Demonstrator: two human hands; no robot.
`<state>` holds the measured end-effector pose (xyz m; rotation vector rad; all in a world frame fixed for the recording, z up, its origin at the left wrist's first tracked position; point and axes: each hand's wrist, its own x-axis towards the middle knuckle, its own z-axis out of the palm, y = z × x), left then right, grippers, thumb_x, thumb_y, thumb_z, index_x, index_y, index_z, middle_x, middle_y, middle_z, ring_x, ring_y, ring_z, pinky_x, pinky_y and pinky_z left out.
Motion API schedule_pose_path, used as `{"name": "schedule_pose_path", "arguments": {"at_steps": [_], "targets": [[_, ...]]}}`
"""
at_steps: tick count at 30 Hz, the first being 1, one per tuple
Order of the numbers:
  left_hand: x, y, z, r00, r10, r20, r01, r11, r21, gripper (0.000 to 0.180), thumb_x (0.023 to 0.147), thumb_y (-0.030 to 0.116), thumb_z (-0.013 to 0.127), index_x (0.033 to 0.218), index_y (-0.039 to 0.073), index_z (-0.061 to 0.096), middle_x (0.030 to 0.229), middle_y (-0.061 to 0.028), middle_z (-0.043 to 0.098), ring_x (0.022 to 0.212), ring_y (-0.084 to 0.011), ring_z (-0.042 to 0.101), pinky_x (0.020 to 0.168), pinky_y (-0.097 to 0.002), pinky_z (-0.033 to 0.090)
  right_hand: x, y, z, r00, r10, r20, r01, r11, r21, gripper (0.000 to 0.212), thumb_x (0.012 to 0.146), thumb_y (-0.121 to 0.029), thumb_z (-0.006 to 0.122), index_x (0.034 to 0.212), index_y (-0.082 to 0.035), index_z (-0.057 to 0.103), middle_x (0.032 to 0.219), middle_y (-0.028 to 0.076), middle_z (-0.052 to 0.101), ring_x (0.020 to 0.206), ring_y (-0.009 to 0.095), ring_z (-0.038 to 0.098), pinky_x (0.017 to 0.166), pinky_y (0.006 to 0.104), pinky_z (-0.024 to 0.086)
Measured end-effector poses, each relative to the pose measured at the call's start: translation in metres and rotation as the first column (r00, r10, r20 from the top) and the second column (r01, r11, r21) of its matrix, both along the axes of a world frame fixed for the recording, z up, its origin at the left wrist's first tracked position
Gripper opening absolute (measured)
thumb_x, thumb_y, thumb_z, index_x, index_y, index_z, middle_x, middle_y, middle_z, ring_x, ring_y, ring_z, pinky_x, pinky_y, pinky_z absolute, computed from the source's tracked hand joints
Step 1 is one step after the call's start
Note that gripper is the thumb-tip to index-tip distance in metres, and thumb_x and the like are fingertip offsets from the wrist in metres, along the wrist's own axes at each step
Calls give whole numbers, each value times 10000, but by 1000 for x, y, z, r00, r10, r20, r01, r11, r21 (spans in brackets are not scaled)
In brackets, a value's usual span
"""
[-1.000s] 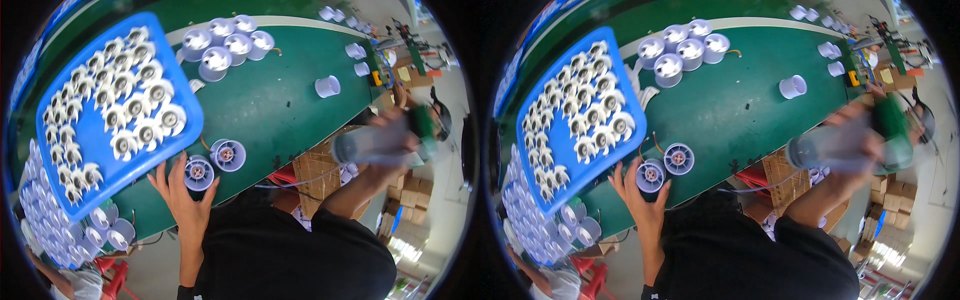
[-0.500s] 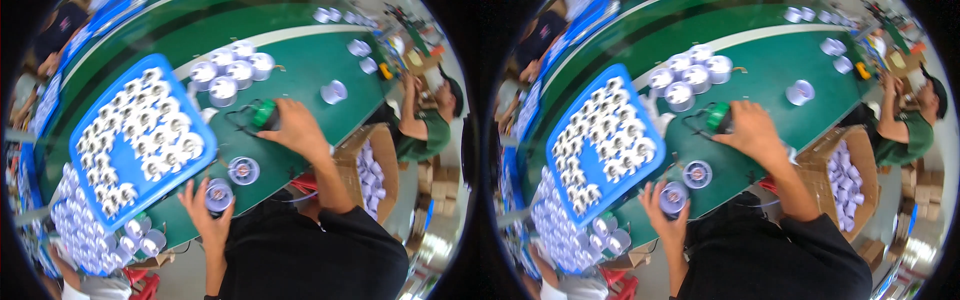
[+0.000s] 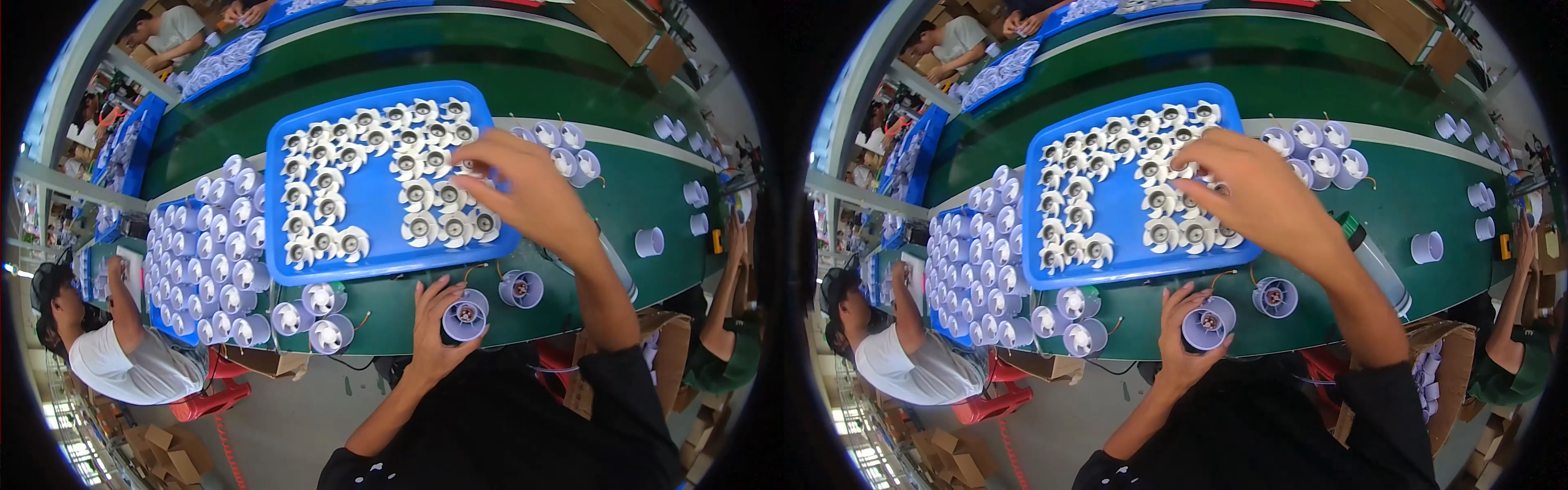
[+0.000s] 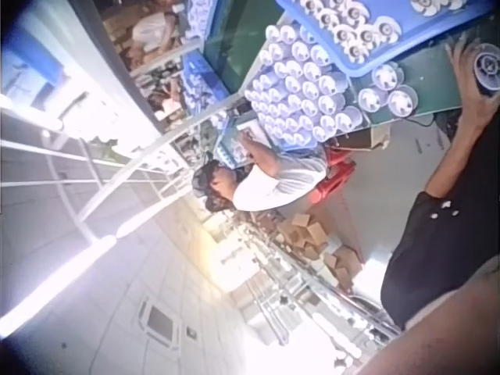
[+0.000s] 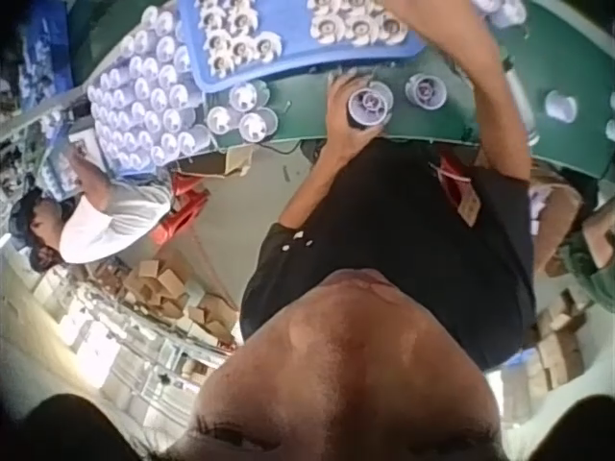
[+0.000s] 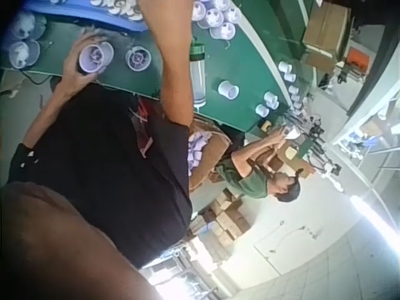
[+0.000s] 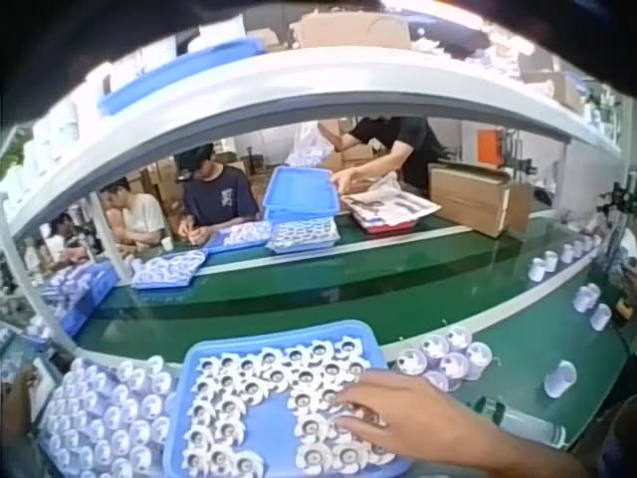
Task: The person assembles small cooling fans by applying a substance from a dispenser syringe to a cooling fan housing, then inserting fan blades into the housing.
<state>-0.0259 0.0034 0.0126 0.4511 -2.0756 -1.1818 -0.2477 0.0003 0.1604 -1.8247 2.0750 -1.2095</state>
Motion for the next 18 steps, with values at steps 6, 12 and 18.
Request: {"name": "schedule_pose_path", "arguments": {"at_steps": [6,12,18], "targets": [[-3,2,7,1000,29,0,-29,998,59,623,704,157,833,1246,33,552,1238,-138,606,1290,-342,483,1153,-543,258,-5,-110,-41,709,241,-663,-284,958,45,98,786,-104,647,874,-63,657,829,89,576,839,263,630,703,396,522],[1,4,7,994,107,8,-107,984,143,617,694,133,832,1242,47,564,1252,-99,612,1289,-328,482,1140,-484,307,5,-143,-52,394,303,-867,-421,899,123,42,758,-94,639,778,-58,650,844,45,604,899,190,623,738,314,521],[7,3,14,998,50,37,-57,972,227,633,719,110,821,1285,37,546,1323,-136,568,1320,-333,462,1119,-454,345,0,-104,-30,244,287,-926,-603,793,87,111,700,-122,634,782,-76,576,818,30,537,779,167,552,658,293,453]]}}
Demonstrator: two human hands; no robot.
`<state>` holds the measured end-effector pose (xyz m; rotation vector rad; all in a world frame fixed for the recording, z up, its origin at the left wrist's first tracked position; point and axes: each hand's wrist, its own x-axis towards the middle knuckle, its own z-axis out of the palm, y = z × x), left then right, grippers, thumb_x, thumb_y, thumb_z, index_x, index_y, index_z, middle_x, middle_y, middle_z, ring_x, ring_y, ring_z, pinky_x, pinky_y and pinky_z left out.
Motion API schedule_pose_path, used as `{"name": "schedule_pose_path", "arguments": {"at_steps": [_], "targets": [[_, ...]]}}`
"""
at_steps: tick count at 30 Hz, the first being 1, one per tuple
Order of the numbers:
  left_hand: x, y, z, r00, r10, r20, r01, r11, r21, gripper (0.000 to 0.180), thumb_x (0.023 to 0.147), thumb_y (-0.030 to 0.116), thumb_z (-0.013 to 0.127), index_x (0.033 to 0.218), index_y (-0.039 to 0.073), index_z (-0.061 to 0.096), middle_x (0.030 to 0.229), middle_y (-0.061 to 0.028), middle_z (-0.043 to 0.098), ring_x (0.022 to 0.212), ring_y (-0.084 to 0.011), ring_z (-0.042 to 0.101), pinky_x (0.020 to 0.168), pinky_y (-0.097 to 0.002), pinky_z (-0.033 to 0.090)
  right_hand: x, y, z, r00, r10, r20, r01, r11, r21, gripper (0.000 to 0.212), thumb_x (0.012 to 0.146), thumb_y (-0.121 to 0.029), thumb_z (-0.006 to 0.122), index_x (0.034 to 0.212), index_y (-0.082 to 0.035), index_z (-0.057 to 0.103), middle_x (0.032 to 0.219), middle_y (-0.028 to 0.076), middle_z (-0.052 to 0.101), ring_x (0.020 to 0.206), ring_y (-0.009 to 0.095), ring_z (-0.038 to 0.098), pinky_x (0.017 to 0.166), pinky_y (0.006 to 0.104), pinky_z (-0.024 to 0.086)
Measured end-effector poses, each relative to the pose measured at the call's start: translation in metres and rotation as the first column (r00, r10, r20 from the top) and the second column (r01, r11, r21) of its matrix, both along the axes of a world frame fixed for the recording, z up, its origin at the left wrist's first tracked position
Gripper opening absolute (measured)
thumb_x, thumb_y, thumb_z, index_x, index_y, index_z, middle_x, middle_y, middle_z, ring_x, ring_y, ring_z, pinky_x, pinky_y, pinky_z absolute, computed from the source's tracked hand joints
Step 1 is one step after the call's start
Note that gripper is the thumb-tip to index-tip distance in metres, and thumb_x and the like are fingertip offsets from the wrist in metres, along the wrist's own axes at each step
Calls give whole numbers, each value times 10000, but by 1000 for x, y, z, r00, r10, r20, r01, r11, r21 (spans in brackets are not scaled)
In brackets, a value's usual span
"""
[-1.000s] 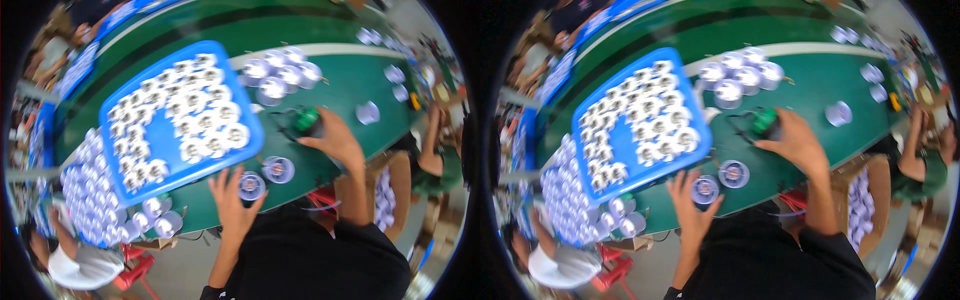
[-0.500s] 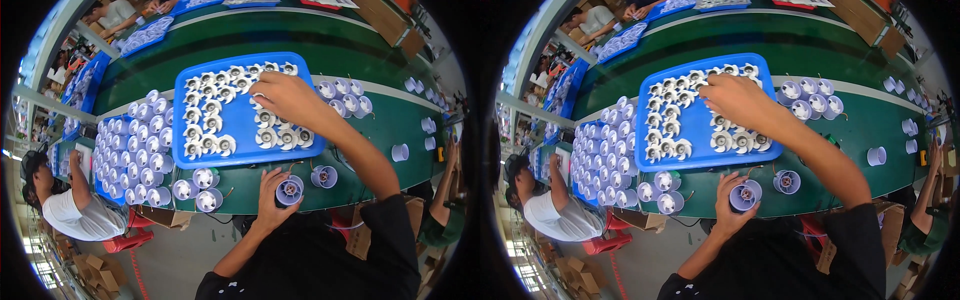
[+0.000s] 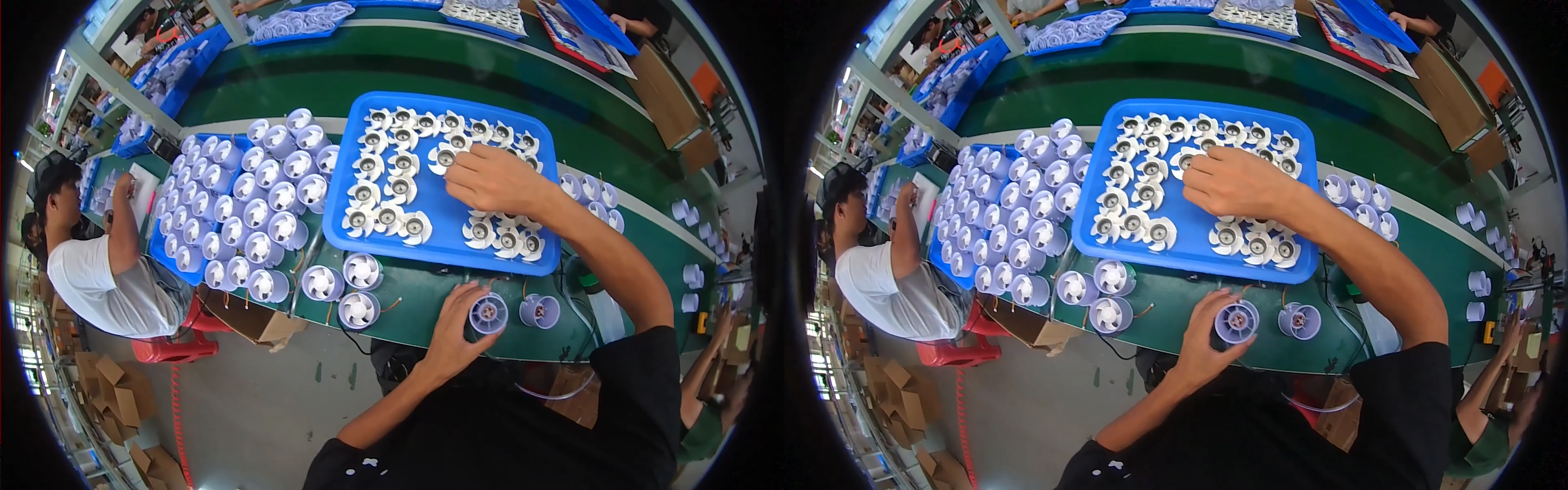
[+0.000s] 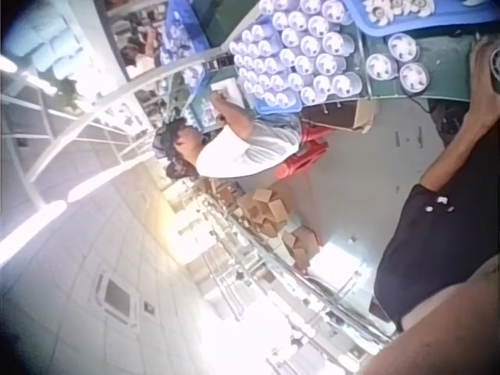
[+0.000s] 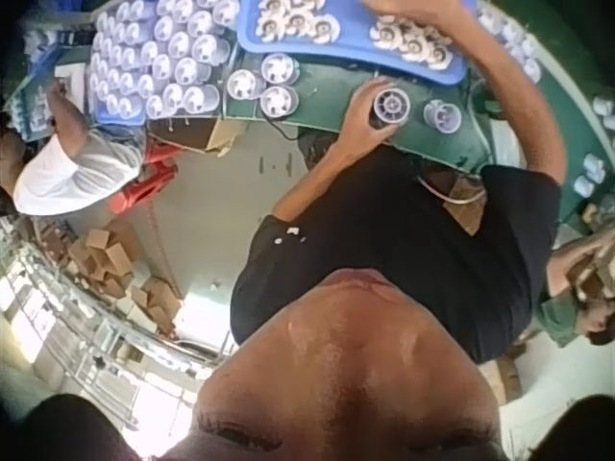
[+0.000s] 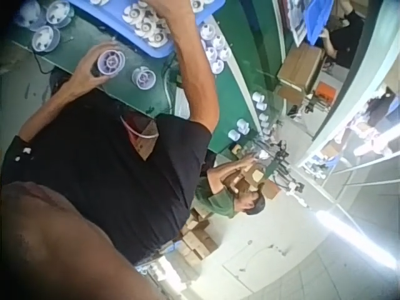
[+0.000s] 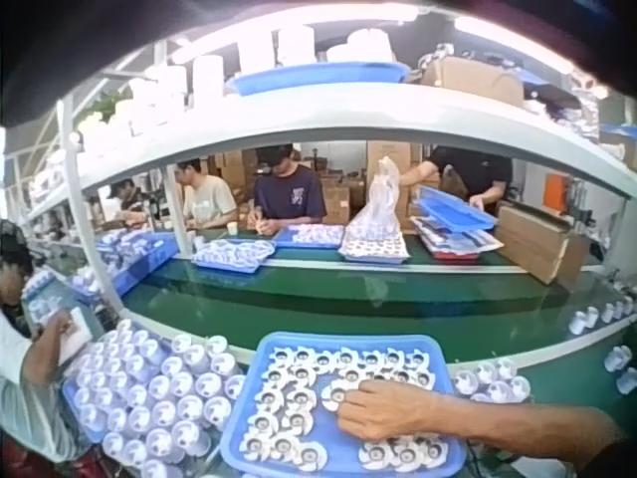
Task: The person assembles small cooling fans by applying a substance from a dispenser syringe to a cooling fan housing, then inserting fan blades into the housing.
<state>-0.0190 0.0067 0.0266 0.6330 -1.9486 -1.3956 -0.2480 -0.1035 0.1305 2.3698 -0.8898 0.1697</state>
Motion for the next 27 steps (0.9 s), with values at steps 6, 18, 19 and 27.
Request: {"name": "schedule_pose_path", "arguments": {"at_steps": [6,18,19,27], "targets": [[6,-3,3,1000,0,23,1,999,-38,651,732,82,789,1324,23,525,1362,-142,558,1345,-340,449,1156,-495,289,2,60,20,984,-3,179,-3,999,32,115,738,-111,689,818,-72,616,809,26,593,723,172,566,598,303,446],[13,-6,28,997,-23,79,29,997,-73,643,687,20,798,1279,49,549,1306,-126,590,1223,-338,532,1043,-421,414,77,192,-18,-247,-892,377,-238,434,869,111,935,-105,674,950,-8,622,751,-37,594,635,18,463,550,199,364],[13,-5,27,995,-43,93,49,997,-62,645,685,11,792,1281,52,551,1309,-124,590,1230,-340,528,1049,-422,410,77,192,-18,-252,-891,378,-236,436,869,111,935,-105,674,950,-8,622,751,-37,594,635,18,463,550,199,364],[8,1,33,997,-74,29,75,997,-14,650,703,3,782,1303,60,539,1328,-130,582,1265,-327,515,1056,-416,412,80,199,-17,-357,-848,392,-263,494,829,86,921,-76,677,961,-12,635,772,-42,583,644,0,446,562,178,347]]}}
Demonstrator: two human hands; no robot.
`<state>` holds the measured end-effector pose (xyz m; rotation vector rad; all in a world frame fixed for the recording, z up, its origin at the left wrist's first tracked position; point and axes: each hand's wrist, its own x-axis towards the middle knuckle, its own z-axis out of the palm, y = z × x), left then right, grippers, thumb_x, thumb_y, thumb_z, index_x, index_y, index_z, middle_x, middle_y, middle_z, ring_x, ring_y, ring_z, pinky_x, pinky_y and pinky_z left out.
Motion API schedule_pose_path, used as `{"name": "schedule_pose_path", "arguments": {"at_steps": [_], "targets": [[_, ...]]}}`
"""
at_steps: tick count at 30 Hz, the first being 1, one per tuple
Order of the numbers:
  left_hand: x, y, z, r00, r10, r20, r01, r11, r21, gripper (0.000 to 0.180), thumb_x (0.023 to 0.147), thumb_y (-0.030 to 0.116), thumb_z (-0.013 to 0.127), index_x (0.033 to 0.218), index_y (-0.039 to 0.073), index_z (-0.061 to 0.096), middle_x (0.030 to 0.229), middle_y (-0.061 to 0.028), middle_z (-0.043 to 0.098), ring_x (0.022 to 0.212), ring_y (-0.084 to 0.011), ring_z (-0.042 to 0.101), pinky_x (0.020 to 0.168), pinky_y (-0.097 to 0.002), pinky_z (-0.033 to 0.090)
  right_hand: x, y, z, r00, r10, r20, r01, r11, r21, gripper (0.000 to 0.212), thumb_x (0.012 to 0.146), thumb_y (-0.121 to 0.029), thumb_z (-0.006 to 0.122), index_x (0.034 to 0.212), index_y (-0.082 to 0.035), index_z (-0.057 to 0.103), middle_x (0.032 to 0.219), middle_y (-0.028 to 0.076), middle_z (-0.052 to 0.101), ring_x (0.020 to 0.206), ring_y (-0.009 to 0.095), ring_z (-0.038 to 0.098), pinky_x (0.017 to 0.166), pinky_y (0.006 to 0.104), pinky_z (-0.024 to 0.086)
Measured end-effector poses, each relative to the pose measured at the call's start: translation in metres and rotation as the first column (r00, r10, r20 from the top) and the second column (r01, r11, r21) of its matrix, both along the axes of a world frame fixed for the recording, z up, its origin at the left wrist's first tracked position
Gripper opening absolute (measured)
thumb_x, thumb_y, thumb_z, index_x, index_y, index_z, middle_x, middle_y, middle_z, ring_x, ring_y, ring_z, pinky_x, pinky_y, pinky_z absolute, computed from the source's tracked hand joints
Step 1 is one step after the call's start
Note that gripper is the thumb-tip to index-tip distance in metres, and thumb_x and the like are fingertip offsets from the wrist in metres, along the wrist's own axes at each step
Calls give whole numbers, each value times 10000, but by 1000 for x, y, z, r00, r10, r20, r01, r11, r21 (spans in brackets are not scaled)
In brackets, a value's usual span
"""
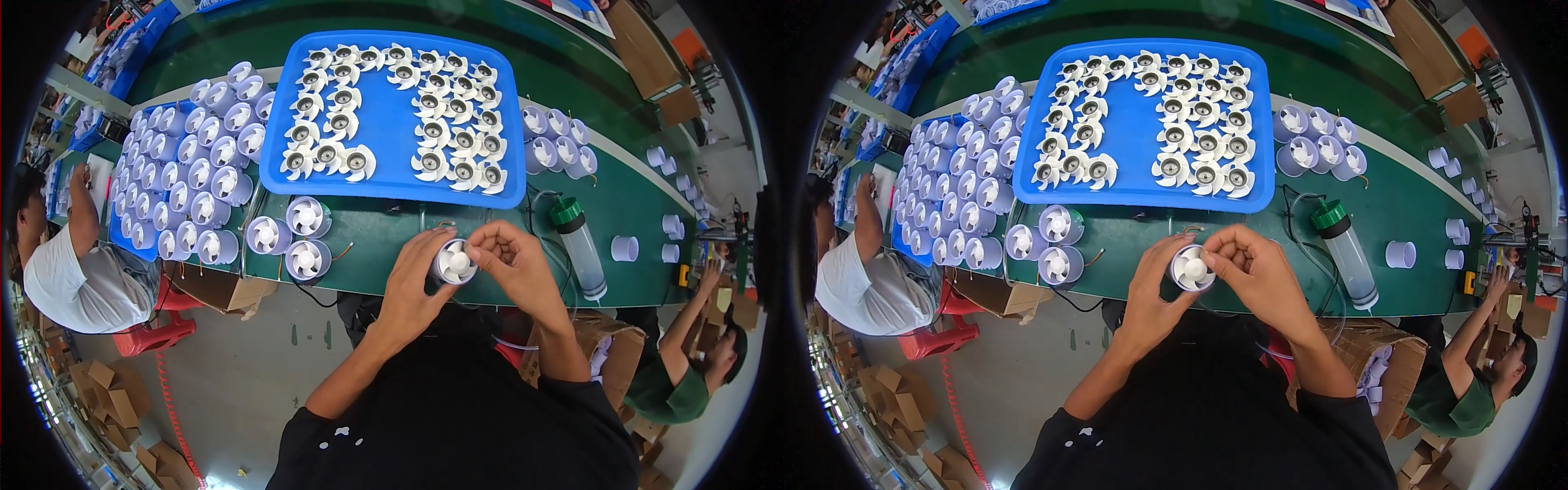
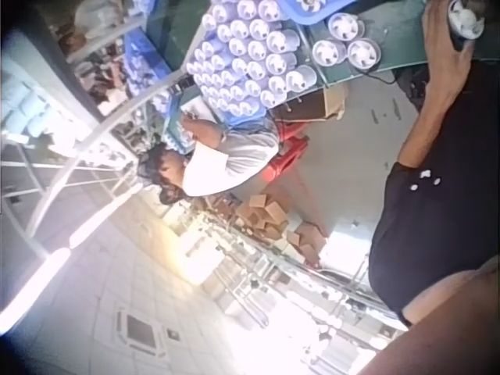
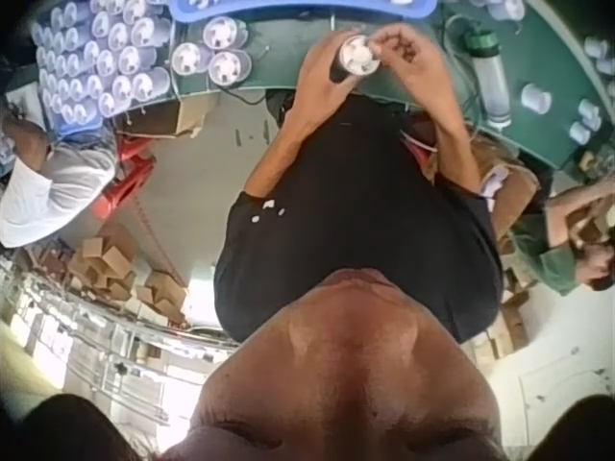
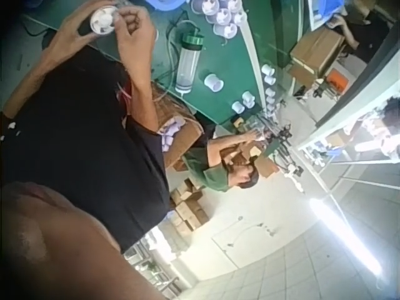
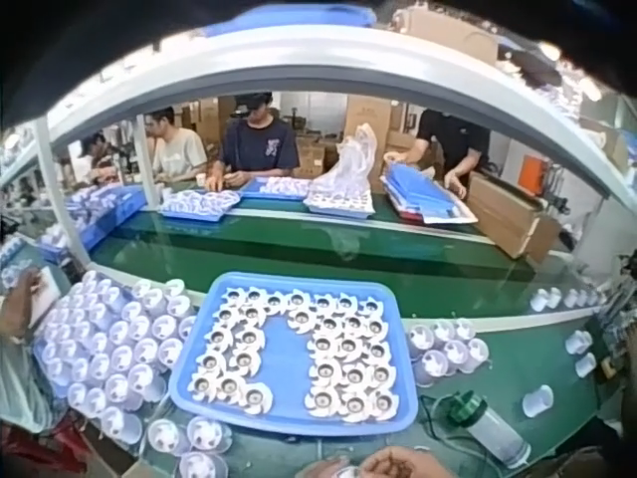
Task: The person assembles small cooling fans by applying a substance from a dispenser syringe to a cooling fan housing, then inserting fan blades into the housing.
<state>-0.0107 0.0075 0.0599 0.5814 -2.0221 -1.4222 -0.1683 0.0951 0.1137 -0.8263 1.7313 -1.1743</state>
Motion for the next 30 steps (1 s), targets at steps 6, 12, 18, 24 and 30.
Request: {"name": "schedule_pose_path", "arguments": {"at_steps": [6,12,18,24,30], "targets": [[4,-3,4,1000,24,18,-25,999,25,649,696,20,801,1296,63,556,1315,-130,591,1240,-322,537,1033,-407,435,3,3,23,989,-47,-141,29,992,-125,71,881,-51,707,895,-1,658,713,-28,589,592,1,432,521,196,330],[10,-9,3,999,-49,14,50,993,-108,683,696,19,800,1319,59,526,1318,-141,577,1224,-352,540,1025,-422,448,10,-5,58,730,284,-622,-315,947,62,338,922,-102,632,615,28,581,521,118,461,464,271,442,476,354,343],[20,-11,4,997,78,-29,-77,996,42,608,731,69,826,1273,51,551,1304,-130,607,1208,-295,575,1046,-376,432,13,-1,64,864,-8,-504,-115,970,-213,379,924,-80,606,568,5,511,522,88,444,461,210,434,473,337,303],[33,-5,4,990,-13,-141,-6,990,-138,364,767,180,814,1088,109,659,1240,-151,603,1142,-340,576,976,-397,468,-11,44,11,827,-77,-557,-6,989,-146,491,1020,-293,527,616,-18,563,530,-11,456,475,56,373,457,265,237],[114,-64,64,895,436,-88,-442,895,-55,742,730,259,864,1348,74,499,1337,-136,559,1234,-269,548,1048,-381,419,-11,46,-8,892,-151,-426,90,983,-160,490,1033,-284,522,619,-26,568,532,-23,436,489,37,367,473,236,228]]}}
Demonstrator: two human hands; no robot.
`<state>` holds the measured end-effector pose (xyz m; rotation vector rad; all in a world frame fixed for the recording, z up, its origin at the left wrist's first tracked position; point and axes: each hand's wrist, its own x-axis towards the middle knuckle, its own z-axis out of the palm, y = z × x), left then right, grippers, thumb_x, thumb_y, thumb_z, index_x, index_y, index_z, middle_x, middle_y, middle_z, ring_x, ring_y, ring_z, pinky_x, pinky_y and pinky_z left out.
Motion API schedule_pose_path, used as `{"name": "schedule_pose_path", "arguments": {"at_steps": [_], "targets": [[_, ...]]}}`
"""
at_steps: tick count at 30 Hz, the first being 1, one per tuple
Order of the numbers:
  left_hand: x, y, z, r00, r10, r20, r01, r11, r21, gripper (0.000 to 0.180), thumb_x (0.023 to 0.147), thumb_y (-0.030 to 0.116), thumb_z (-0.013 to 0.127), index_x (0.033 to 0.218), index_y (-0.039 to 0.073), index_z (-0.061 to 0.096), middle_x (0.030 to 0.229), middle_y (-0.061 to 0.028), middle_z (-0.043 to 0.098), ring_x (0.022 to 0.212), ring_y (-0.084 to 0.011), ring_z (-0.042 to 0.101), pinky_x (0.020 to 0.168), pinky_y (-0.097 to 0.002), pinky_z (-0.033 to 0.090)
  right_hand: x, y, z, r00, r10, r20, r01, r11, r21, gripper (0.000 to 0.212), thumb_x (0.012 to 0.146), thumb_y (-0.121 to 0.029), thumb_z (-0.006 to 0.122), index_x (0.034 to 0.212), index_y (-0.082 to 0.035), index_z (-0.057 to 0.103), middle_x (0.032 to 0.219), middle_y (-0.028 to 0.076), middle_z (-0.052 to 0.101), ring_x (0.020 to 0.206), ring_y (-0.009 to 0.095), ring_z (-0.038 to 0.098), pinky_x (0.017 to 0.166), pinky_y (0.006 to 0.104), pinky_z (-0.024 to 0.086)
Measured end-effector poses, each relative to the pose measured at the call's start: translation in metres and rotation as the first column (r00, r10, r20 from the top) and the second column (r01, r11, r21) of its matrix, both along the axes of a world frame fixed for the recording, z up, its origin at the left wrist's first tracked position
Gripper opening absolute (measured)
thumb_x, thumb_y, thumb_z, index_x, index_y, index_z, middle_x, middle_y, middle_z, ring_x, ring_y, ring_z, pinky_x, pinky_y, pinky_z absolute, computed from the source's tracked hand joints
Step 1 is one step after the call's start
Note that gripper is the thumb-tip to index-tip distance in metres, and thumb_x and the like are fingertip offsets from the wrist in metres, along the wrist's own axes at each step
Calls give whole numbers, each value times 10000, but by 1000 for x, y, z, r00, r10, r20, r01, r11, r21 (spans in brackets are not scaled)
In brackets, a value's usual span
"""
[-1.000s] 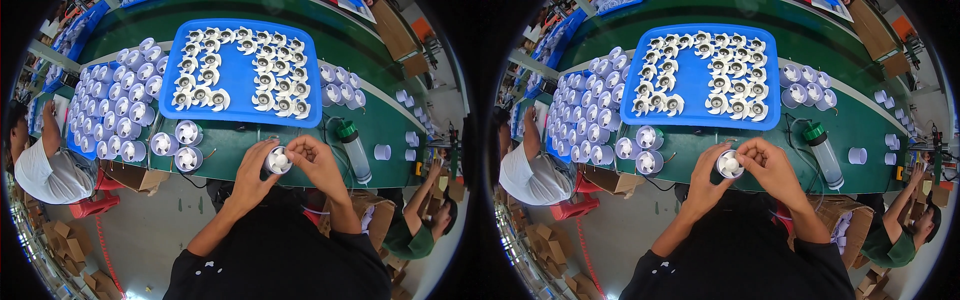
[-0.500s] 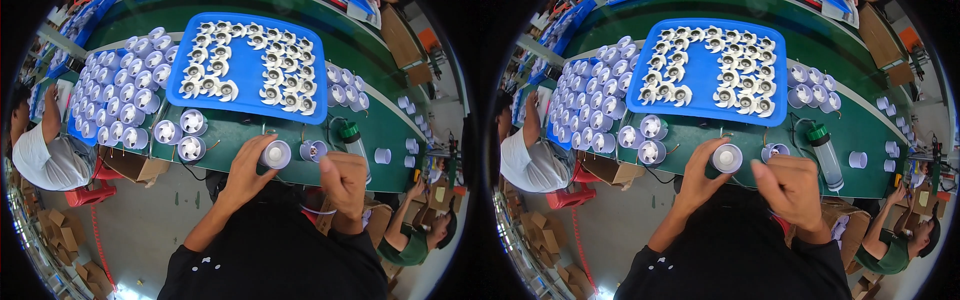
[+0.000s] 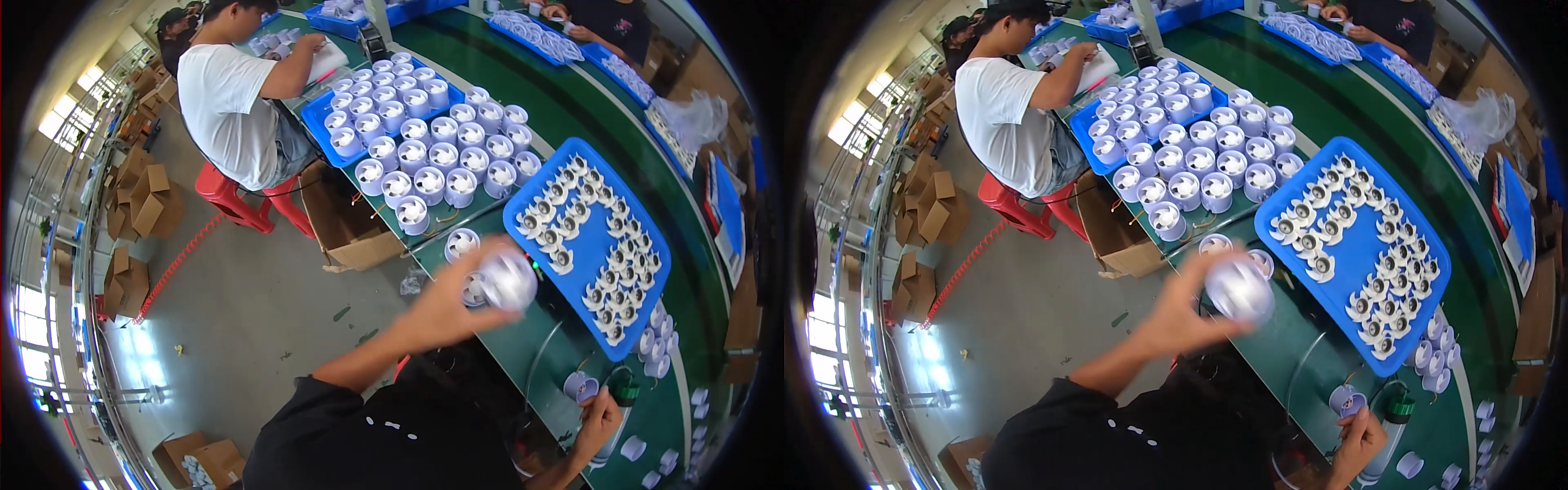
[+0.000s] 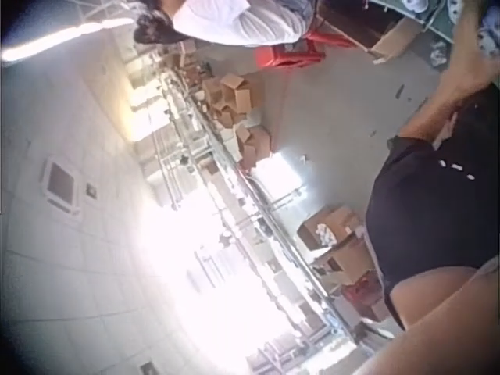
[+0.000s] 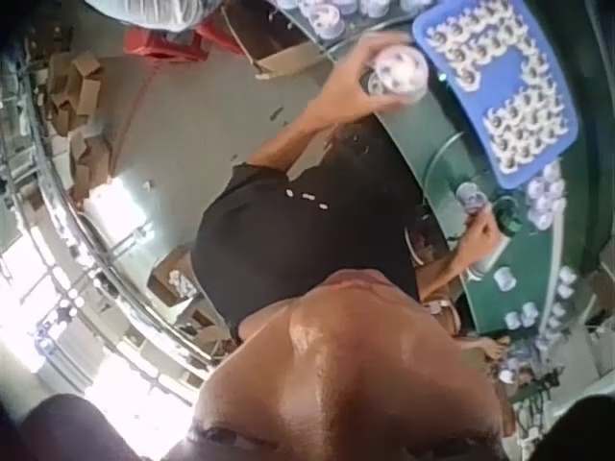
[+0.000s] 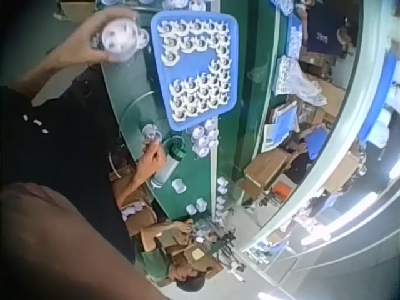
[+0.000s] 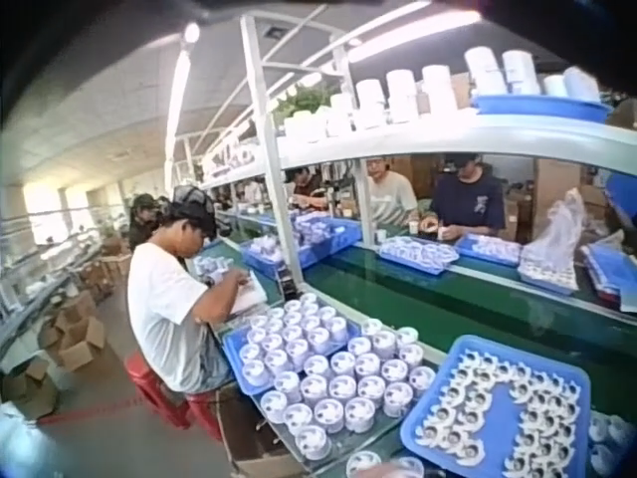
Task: The person assembles small cooling fans by applying a substance from a dispenser syringe to a cooling fan housing, then inserting fan blades into the housing.
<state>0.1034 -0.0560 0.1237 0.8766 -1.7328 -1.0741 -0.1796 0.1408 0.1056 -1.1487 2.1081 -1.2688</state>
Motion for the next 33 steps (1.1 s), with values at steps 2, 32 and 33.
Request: {"name": "schedule_pose_path", "arguments": {"at_steps": [2,32,33], "targets": [[40,-46,0,931,362,54,-353,927,-128,754,715,244,860,1352,63,498,1328,-152,559,1232,-260,545,1033,-375,425,-12,4,-13,1000,-3,9,3,1000,-24,484,1032,-283,528,627,-22,573,534,-21,437,488,38,364,478,231,230],[381,-370,-160,477,650,591,-555,745,-371,627,895,254,670,1402,-46,456,1391,-253,507,1279,-337,503,1083,-395,378,21,-19,29,983,154,101,-162,984,75,279,929,-180,662,740,23,628,641,117,548,571,248,538,554,344,426],[345,-373,-122,549,593,590,-397,805,-440,547,953,235,612,1397,-46,460,1360,-234,537,1234,-316,541,1050,-380,406,22,-18,28,983,168,78,-172,984,44,274,926,-176,665,741,23,627,638,116,544,569,251,536,552,345,427]]}}
